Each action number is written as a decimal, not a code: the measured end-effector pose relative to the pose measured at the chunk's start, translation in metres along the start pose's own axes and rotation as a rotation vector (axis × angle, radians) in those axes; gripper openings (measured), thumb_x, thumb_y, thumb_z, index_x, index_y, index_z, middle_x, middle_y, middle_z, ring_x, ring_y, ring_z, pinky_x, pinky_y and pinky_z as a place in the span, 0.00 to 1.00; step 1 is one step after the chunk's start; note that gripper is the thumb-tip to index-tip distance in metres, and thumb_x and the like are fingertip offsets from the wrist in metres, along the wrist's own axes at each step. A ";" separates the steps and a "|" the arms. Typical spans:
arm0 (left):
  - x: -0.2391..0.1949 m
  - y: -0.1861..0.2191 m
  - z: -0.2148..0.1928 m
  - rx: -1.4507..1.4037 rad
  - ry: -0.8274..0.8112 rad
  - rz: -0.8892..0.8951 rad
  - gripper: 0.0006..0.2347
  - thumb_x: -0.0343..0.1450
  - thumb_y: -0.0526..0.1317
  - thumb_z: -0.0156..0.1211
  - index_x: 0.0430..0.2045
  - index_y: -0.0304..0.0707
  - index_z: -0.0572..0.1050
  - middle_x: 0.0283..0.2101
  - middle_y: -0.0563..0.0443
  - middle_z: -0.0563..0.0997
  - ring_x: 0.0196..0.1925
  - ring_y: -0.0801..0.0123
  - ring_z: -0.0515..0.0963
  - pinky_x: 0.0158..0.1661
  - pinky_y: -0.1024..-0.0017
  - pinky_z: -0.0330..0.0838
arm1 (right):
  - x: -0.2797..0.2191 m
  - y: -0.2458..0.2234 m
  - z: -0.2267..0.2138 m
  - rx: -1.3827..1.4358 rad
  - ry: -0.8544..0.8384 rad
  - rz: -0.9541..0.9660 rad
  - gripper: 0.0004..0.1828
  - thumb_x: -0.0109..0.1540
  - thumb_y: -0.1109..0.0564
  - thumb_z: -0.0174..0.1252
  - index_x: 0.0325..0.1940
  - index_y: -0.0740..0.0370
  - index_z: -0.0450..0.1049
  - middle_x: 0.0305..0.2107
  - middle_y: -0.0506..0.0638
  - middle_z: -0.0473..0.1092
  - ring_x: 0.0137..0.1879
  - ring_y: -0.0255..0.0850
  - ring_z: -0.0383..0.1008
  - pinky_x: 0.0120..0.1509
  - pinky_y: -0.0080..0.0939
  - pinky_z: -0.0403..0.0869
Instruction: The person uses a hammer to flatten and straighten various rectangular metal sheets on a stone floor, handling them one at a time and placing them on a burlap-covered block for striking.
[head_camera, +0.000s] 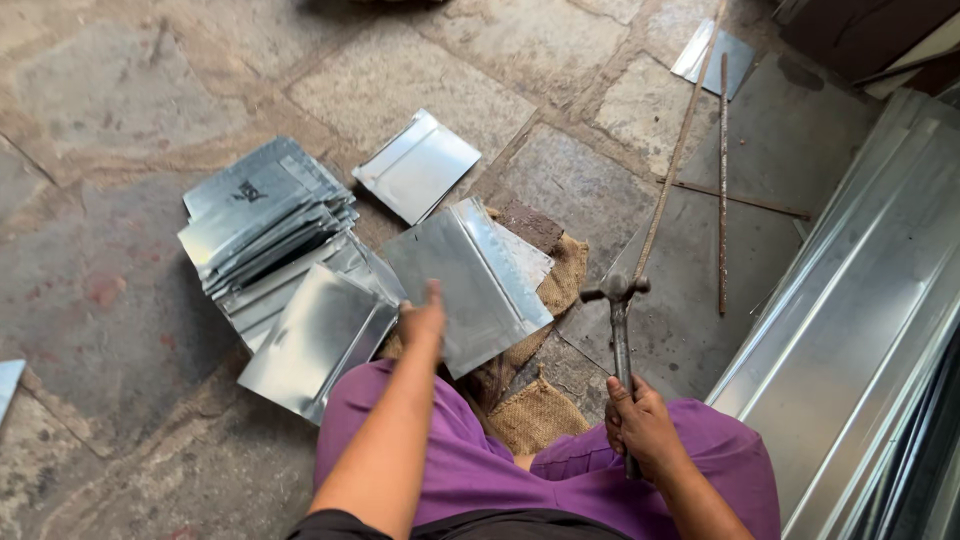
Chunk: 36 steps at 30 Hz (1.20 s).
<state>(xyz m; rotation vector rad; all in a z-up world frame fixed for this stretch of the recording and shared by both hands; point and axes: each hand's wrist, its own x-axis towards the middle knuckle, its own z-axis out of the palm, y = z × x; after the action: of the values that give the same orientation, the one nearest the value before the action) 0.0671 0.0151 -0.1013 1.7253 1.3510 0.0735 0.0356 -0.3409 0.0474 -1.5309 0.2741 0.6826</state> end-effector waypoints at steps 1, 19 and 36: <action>-0.014 -0.004 0.006 0.033 0.009 0.053 0.43 0.67 0.65 0.66 0.63 0.24 0.57 0.64 0.22 0.65 0.68 0.38 0.65 0.65 0.56 0.62 | -0.004 -0.008 0.004 -0.002 -0.022 -0.023 0.14 0.66 0.47 0.53 0.44 0.59 0.62 0.15 0.45 0.57 0.15 0.33 0.55 0.15 0.37 0.59; -0.007 0.093 -0.051 0.321 -0.013 0.155 0.38 0.68 0.72 0.52 0.63 0.43 0.61 0.45 0.35 0.83 0.46 0.43 0.84 0.43 0.52 0.79 | -0.008 -0.090 0.042 -0.169 0.074 -1.564 0.13 0.76 0.45 0.43 0.52 0.56 0.60 0.28 0.51 0.71 0.22 0.30 0.68 0.26 0.35 0.73; -0.005 0.103 -0.060 0.340 -0.119 0.110 0.37 0.67 0.72 0.50 0.57 0.39 0.62 0.45 0.41 0.82 0.44 0.51 0.85 0.37 0.57 0.82 | 0.012 -0.070 0.057 -0.300 0.024 -1.272 0.07 0.70 0.55 0.51 0.44 0.58 0.61 0.25 0.48 0.68 0.22 0.30 0.63 0.26 0.29 0.62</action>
<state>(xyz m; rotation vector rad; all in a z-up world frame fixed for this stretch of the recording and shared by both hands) 0.1090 0.0495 0.0046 2.0519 1.2321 -0.2055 0.0700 -0.2763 0.1013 -1.6286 -0.7838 -0.3281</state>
